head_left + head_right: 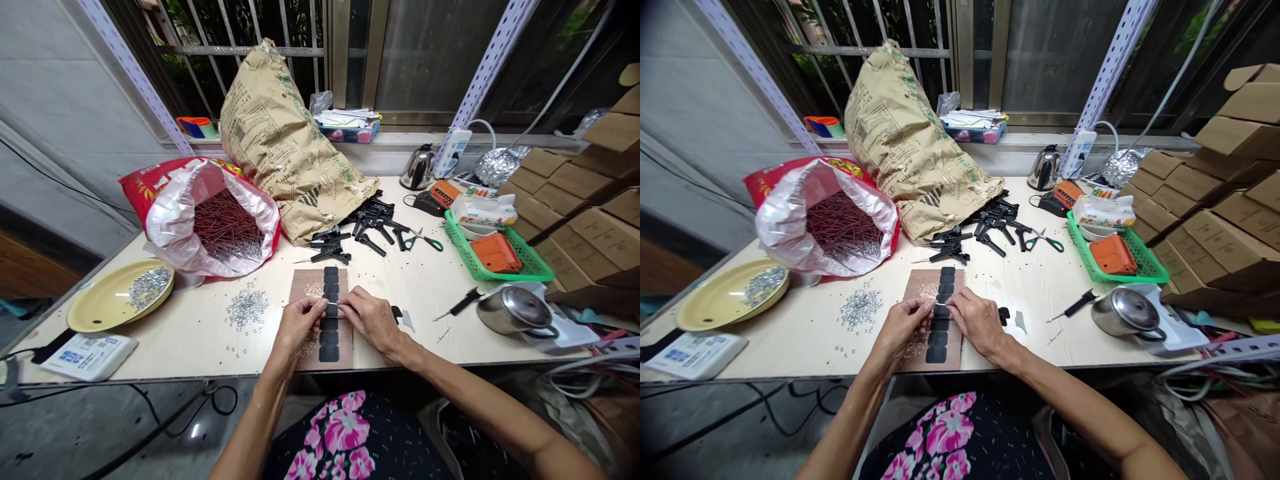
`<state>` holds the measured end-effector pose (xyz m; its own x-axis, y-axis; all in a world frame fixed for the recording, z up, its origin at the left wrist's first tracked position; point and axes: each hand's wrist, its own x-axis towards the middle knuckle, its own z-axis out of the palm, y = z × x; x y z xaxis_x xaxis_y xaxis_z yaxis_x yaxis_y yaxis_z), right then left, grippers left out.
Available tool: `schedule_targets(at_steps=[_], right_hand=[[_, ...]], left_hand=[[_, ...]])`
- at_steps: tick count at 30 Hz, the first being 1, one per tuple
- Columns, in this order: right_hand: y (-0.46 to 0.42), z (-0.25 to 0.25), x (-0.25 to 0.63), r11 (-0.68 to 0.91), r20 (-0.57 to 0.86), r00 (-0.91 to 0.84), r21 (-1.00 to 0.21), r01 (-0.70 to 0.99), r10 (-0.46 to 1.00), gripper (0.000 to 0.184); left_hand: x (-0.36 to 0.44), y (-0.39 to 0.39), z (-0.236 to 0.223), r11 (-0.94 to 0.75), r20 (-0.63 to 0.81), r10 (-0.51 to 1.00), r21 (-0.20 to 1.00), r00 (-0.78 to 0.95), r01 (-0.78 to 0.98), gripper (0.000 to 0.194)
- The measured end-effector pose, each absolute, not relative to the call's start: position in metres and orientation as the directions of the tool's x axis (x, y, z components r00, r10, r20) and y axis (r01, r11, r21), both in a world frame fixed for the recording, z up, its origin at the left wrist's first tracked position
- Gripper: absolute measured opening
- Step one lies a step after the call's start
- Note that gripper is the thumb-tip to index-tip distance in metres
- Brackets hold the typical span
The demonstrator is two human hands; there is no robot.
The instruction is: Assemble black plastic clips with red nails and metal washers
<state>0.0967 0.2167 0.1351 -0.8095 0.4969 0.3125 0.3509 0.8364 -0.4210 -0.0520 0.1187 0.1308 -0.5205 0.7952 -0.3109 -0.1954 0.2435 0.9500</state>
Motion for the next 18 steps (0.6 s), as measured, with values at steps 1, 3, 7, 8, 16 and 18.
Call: schedule_targets(at_steps=[1,3,7,8,16,18], right_hand=[[0.2158,0.1349,0.0968,0.839,0.312,-0.811,-0.416,0.352,0.495,0.017],[0.2148,0.134,0.0974,0.836,0.309,-0.809,-0.418,0.356,0.499,0.017],[0.2176,0.1315,0.0991,0.817,0.308,-0.794,-0.444,0.368,0.524,0.018],[0.219,0.1311,0.0996,0.815,0.309,-0.791,-0.446,0.37,0.528,0.018],[0.2236,0.1294,0.1027,0.812,0.316,-0.785,-0.451,0.37,0.533,0.017],[0.2235,0.1292,0.1028,0.811,0.319,-0.782,-0.452,0.371,0.536,0.016]], left_hand=[[-0.0531,0.1188,0.1308,0.25,-0.315,0.799,0.949,-0.512,-0.193,0.037],[-0.055,0.1193,0.1302,0.269,-0.333,0.804,0.943,-0.492,-0.198,0.037],[-0.0551,0.1212,0.1276,0.281,-0.332,0.808,0.943,-0.487,-0.177,0.039],[-0.0547,0.1218,0.1267,0.283,-0.325,0.809,0.946,-0.49,-0.16,0.04],[-0.0522,0.1251,0.1255,0.308,-0.312,0.803,0.947,-0.507,-0.095,0.043],[-0.0537,0.1241,0.1287,0.314,-0.243,0.793,0.949,-0.558,0.033,0.043]])
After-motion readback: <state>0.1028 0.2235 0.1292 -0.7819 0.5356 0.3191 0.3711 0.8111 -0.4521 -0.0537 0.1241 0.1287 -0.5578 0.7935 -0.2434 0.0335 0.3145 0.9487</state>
